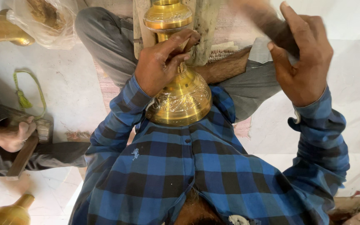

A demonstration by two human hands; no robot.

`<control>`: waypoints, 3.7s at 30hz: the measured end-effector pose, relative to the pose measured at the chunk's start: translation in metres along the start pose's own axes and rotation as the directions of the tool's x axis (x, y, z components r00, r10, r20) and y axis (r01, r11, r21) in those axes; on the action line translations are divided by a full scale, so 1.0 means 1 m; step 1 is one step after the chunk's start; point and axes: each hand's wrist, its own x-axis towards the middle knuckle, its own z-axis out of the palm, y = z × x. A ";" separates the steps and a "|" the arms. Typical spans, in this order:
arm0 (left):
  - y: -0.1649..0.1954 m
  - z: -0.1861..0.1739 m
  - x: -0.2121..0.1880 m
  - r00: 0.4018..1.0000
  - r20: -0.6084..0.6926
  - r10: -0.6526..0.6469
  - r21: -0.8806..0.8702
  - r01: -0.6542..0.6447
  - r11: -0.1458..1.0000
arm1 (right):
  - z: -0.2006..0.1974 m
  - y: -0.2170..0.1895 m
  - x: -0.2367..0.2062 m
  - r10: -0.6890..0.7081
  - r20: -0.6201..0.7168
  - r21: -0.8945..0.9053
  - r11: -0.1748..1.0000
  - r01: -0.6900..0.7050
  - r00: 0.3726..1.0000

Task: The person sits cross-legged on the floor holding an engraved brass vase against their body. They hold a small chisel against the vase's neck with one hand and strike it with a wooden mallet held in the other hand, repeatedly tapping to carve decorative patterns into the metal, repositioning the chisel between strikes.

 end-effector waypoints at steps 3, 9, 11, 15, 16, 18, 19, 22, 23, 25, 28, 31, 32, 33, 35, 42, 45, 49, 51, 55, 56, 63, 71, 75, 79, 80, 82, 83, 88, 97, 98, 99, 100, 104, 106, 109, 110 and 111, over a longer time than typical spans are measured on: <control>-0.001 0.001 0.002 0.999 0.015 -0.039 -0.009 0.039 0.999 | 0.000 0.000 0.000 -0.036 0.046 0.070 0.997 0.033 0.998; 0.001 0.001 0.000 0.986 0.046 -0.158 -0.072 0.161 0.984 | 0.001 -0.010 0.010 0.017 0.054 -0.009 1.000 -0.016 0.998; 0.002 0.001 -0.001 0.992 0.013 -0.124 -0.103 0.125 0.987 | -0.001 -0.014 0.012 0.001 0.048 -0.073 0.997 0.002 0.999; -0.001 0.001 -0.002 0.993 0.014 -0.120 -0.066 0.121 0.991 | -0.003 -0.014 0.010 -0.061 0.017 -0.009 0.998 0.061 0.998; -0.002 0.001 -0.003 0.993 0.023 -0.119 -0.071 0.121 0.990 | -0.003 -0.013 0.008 -0.033 0.025 0.032 0.999 0.033 0.999; -0.003 0.000 -0.003 0.992 0.030 -0.120 -0.058 0.122 0.991 | -0.003 -0.011 0.003 -0.009 0.055 -0.075 0.997 0.014 0.998; -0.003 0.000 -0.002 0.993 0.029 -0.118 -0.041 0.119 0.992 | -0.003 -0.010 0.002 -0.009 0.073 -0.223 0.974 0.026 0.997; -0.004 -0.002 0.000 0.997 0.035 -0.067 -0.036 0.068 0.997 | 0.001 -0.007 0.002 -0.036 0.025 -0.029 0.999 0.037 0.999; -0.003 -0.002 0.000 0.998 0.039 -0.048 -0.044 0.050 0.998 | 0.002 -0.008 0.002 -0.020 0.017 0.037 0.999 0.019 1.000; -0.002 -0.003 0.000 0.996 0.050 -0.071 -0.051 0.073 0.996 | 0.003 -0.008 0.008 0.066 0.027 0.162 0.984 -0.069 0.997; 0.000 -0.004 0.000 0.997 0.026 -0.073 -0.046 0.074 0.996 | -0.001 -0.016 0.010 -0.117 0.091 -0.371 0.918 0.143 0.989; 0.000 -0.004 -0.001 0.998 0.013 -0.067 -0.094 0.068 0.993 | 0.001 -0.022 0.016 0.103 0.045 0.160 0.981 -0.109 0.994; 0.000 -0.004 -0.002 0.998 0.013 -0.064 -0.118 0.065 0.991 | 0.000 -0.023 0.015 0.025 0.048 -0.031 0.999 -0.024 0.999; 0.000 -0.003 -0.002 0.998 0.012 -0.069 -0.080 0.069 0.994 | -0.001 -0.023 0.015 -0.052 0.064 -0.221 0.973 0.065 0.997; -0.002 -0.003 -0.002 0.998 0.006 -0.070 -0.001 0.070 0.998 | -0.002 -0.022 0.013 -0.099 0.057 -0.268 0.957 0.111 0.993; -0.005 -0.003 -0.002 0.997 0.033 -0.071 -0.051 0.073 0.996 | 0.000 -0.012 0.003 -0.045 0.030 -0.028 0.999 0.046 0.999; -0.006 -0.003 -0.003 1.000 0.019 -0.008 -0.100 0.010 0.995 | -0.001 -0.012 0.009 0.015 0.004 0.173 0.985 -0.015 1.000; -0.007 -0.005 -0.003 0.997 0.048 -0.059 -0.044 0.061 0.997 | -0.006 -0.024 0.014 -0.163 0.084 -0.380 0.907 0.183 0.983; -0.006 -0.007 -0.004 0.995 0.063 -0.071 -0.062 0.075 0.995 | -0.005 -0.029 0.015 -0.001 0.035 -0.003 1.000 0.001 0.999; -0.003 -0.007 -0.002 0.996 0.050 -0.069 -0.061 0.072 0.996 | -0.007 -0.028 0.015 -0.160 0.111 -0.409 0.892 0.192 0.981; -0.003 -0.007 -0.001 0.995 0.049 -0.084 -0.045 0.086 0.995 | -0.007 -0.026 0.014 -0.115 0.063 -0.287 0.949 0.129 0.991; -0.014 -0.002 -0.006 0.999 0.031 -0.032 -0.100 0.035 0.994 | 0.006 -0.012 -0.007 -0.067 0.055 -0.223 0.972 0.078 0.996; -0.074 -0.024 -0.048 0.839 -0.480 -0.258 -0.495 -0.016 0.869 | 0.092 0.044 -0.064 0.417 -0.074 0.435 0.831 -0.347 0.906; -0.092 -0.018 -0.074 0.725 -0.468 -0.505 -0.619 0.139 0.773 | 0.167 0.040 -0.106 0.808 0.262 0.831 0.089 -0.549 0.528; -0.087 0.014 -0.093 0.657 -0.323 -0.681 -0.803 0.190 0.564 | 0.187 0.019 -0.137 0.704 0.452 0.790 -0.031 -0.612 0.548; -0.084 0.020 -0.097 0.659 -0.277 -0.700 -0.841 0.187 0.508 | 0.185 0.014 -0.140 0.640 0.435 0.796 0.054 -0.602 0.633; -0.081 0.026 -0.101 0.671 -0.268 -0.692 -0.860 0.158 0.486 | 0.176 0.004 -0.140 0.563 0.429 0.806 0.113 -0.580 0.706; -0.080 0.028 -0.101 0.679 -0.266 -0.684 -0.869 0.139 0.475 | 0.170 0.001 -0.138 0.558 0.434 0.812 0.096 -0.575 0.707; -0.081 0.033 -0.095 0.682 -0.191 -0.706 -0.959 0.025 0.283 | 0.140 -0.011 -0.119 0.567 0.515 0.720 0.121 -0.684 0.643; -0.030 0.020 -0.126 0.648 -0.172 -0.742 -0.979 -0.033 0.199 | 0.163 0.008 -0.117 0.461 0.650 0.741 -0.211 -0.638 0.604; -0.022 0.020 -0.129 0.646 -0.193 -0.739 -0.974 -0.032 0.226 | 0.174 0.013 -0.116 0.441 0.683 0.720 -0.270 -0.640 0.582; -0.019 0.019 -0.130 0.659 -0.202 -0.725 -0.966 -0.009 0.260 | 0.182 0.018 -0.114 0.421 0.710 0.699 -0.325 -0.637 0.564; -0.017 0.020 -0.130 0.673 -0.213 -0.708 -0.955 0.009 0.295 | 0.188 0.023 -0.113 0.412 0.702 0.708 -0.307 -0.636 0.581; -0.021 0.019 -0.126 0.662 -0.201 -0.722 -0.950 0.048 0.309 | 0.198 0.028 -0.109 0.400 0.662 0.733 -0.170 -0.658 0.634; -0.024 0.015 -0.123 0.692 -0.155 -0.706 -0.944 0.108 0.312 | 0.197 0.027 -0.110 0.426 0.630 0.742 -0.083 -0.665 0.650; -0.027 0.006 -0.112 0.746 -0.162 -0.646 -0.896 0.164 0.413 | 0.190 0.023 -0.109 0.477 0.542 0.754 0.088 -0.651 0.692; -0.029 0.002 -0.105 0.770 -0.174 -0.614 -0.869 0.173 0.463 | 0.186 0.023 -0.106 0.517 0.473 0.749 0.191 -0.634 0.713; -0.031 -0.002 -0.097 0.811 -0.166 -0.561 -0.840 0.182 0.511 | 0.180 0.024 -0.103 0.551 0.399 0.731 0.291 -0.617 0.733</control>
